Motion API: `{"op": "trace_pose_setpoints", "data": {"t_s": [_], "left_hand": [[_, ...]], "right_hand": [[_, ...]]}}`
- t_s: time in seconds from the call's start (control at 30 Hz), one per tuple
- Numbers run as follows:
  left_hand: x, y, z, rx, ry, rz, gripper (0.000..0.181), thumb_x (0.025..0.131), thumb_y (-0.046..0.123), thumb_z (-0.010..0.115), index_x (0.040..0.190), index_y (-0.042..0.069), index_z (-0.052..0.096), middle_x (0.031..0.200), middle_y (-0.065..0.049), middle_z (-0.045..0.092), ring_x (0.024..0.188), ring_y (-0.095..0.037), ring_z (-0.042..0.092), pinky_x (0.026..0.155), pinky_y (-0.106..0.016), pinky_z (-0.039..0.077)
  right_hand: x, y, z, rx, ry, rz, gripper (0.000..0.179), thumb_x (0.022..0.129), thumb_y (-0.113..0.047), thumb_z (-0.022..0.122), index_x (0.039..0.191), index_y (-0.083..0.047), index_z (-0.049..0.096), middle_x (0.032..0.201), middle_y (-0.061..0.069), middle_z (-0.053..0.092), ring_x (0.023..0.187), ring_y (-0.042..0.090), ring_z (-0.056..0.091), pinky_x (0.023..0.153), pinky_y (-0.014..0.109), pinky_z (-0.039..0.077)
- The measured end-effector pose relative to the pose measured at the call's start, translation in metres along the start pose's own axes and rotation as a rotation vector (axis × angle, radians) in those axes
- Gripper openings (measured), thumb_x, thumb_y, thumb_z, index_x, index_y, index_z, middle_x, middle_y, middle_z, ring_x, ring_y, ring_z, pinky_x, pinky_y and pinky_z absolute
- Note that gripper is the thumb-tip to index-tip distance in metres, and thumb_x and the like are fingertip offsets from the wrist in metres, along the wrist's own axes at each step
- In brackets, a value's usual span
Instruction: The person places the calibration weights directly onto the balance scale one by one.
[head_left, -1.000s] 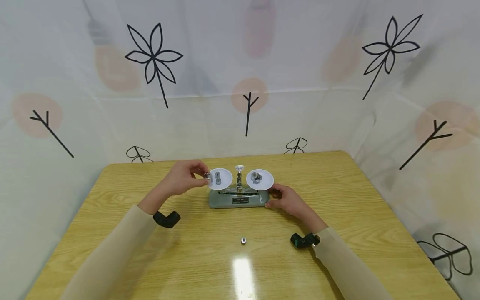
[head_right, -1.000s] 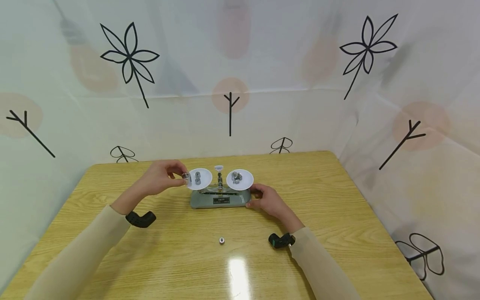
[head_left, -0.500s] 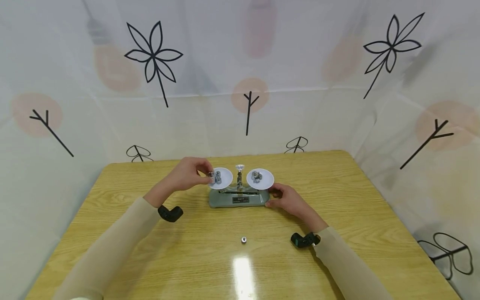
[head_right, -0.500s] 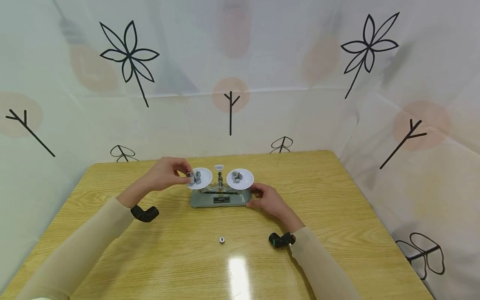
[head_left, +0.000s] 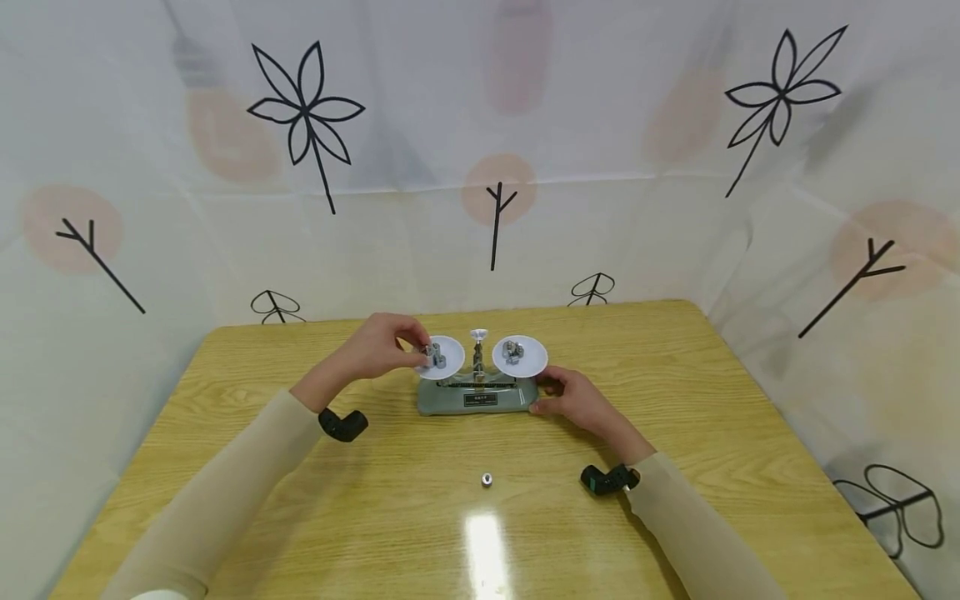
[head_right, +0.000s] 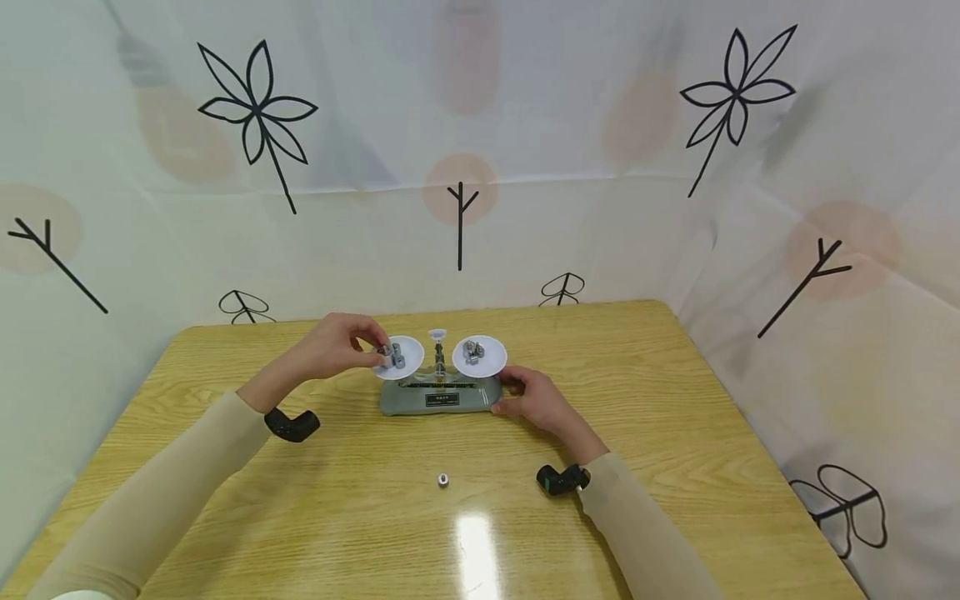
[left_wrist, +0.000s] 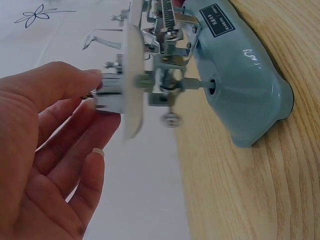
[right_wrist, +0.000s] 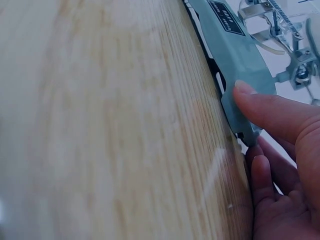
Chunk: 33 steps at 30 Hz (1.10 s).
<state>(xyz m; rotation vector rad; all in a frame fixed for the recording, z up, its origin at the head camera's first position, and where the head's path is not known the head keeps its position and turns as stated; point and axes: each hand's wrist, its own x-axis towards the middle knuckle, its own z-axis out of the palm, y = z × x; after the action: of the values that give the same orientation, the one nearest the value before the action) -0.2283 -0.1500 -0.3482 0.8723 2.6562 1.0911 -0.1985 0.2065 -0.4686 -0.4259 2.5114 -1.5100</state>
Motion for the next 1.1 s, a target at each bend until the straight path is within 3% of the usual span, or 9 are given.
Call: {"op": "trace_pose_setpoints", "data": {"t_s": [0.13,0.4,1.1], "left_hand": [[0.000,0.000,-0.001,-0.012,0.018,0.001,0.015,0.088,0.013,0.077,0.101,0.008,0.072,0.100,-0.001,0.069,0.095,-0.017,0.065,0.076,-0.037,0.054],[-0.002,0.000,-0.003,-0.028,0.038,0.008,0.017,0.088,0.012,0.077,0.103,0.004,0.071,0.101,-0.002,0.068,0.095,-0.018,0.065,0.079,-0.039,0.054],[-0.023,-0.004,0.003,-0.063,0.061,0.023,0.010,0.091,0.014,0.075,0.100,0.011,0.072,0.097,0.004,0.069,0.090,-0.016,0.063,0.073,-0.037,0.050]], "right_hand": [[0.001,-0.001,0.000,0.012,-0.006,-0.015,0.060,0.083,-0.007,0.081,0.137,0.002,0.056,0.135,0.018,0.058,0.121,0.033,0.054,0.103,0.051,0.042],[-0.012,-0.033,-0.004,0.025,-0.027,-0.026,0.055,0.085,-0.003,0.078,0.134,0.008,0.055,0.134,0.022,0.057,0.118,0.035,0.055,0.101,0.051,0.043],[-0.015,-0.038,-0.003,0.064,-0.032,-0.032,0.056,0.084,0.001,0.078,0.134,0.010,0.055,0.134,0.024,0.057,0.121,0.037,0.053,0.104,0.054,0.041]]}}
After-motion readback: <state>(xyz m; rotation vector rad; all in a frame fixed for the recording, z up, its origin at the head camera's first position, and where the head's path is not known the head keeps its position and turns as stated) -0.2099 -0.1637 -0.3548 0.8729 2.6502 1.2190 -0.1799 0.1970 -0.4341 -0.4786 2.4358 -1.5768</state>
